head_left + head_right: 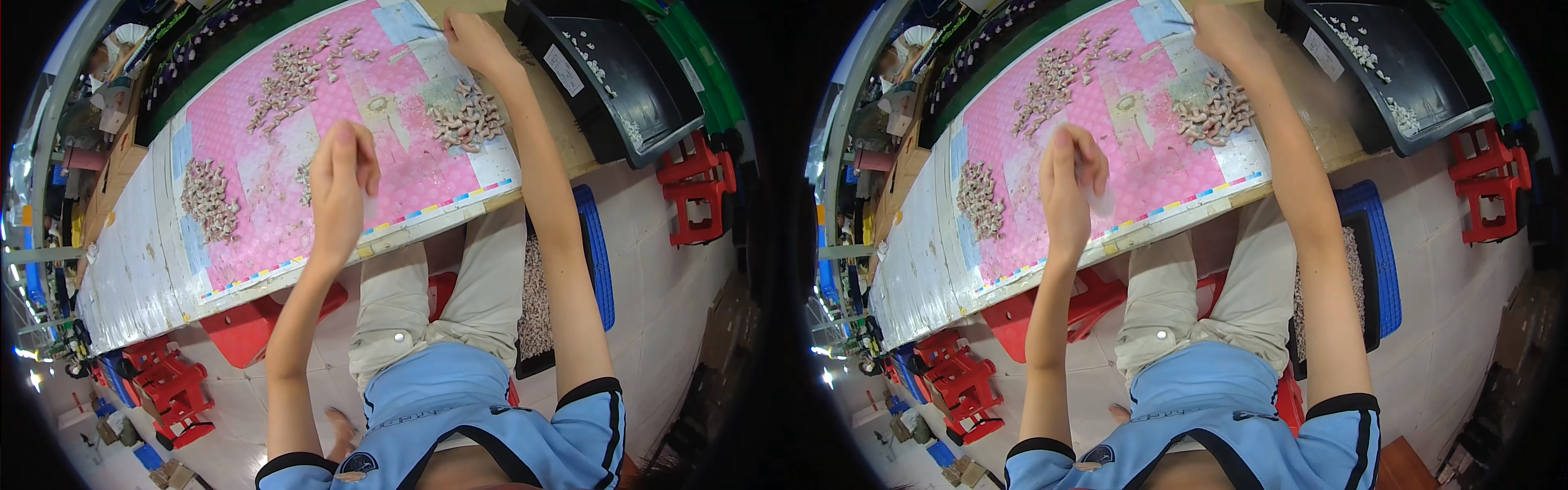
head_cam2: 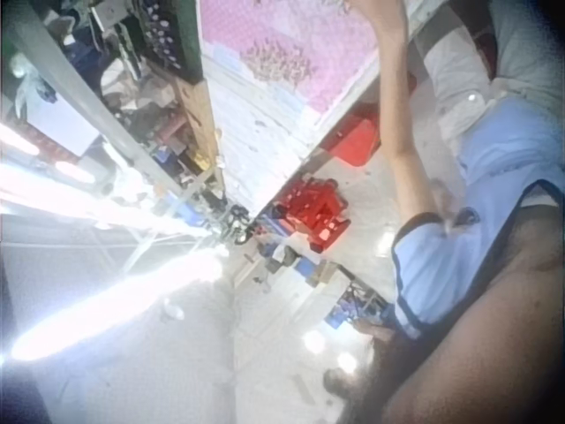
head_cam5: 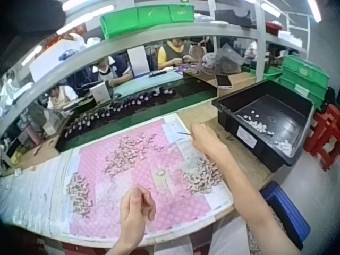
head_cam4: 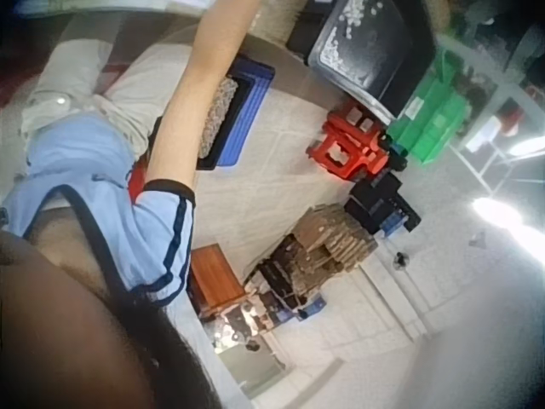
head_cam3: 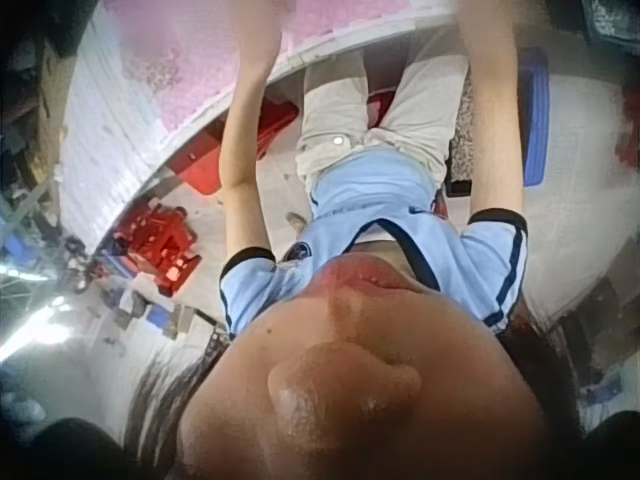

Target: The person retrieves plastic components from a bin, trims parts using a blade, applies liquid glue from a bottle, and fits the pieces together by hand.

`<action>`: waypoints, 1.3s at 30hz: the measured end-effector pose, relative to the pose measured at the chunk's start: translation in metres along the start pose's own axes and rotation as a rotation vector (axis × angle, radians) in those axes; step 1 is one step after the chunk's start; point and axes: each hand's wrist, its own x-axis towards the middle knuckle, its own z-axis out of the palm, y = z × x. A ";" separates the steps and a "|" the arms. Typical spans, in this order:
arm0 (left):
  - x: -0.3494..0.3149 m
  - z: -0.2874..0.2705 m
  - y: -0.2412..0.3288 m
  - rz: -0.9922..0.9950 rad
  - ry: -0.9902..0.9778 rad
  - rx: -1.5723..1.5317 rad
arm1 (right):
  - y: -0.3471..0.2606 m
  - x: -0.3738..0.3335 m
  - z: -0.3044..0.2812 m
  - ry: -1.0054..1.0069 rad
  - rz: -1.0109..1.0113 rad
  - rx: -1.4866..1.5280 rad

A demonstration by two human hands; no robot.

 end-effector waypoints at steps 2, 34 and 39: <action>-0.026 0.008 0.009 -0.082 -0.047 0.106 | -0.010 0.002 -0.008 0.033 0.048 -0.016; -0.111 0.012 0.017 -0.120 -0.239 0.206 | -0.153 -0.138 -0.158 -0.864 0.482 1.628; -0.112 0.011 0.018 -0.124 -0.231 0.207 | -0.152 -0.139 -0.158 -0.866 0.477 1.621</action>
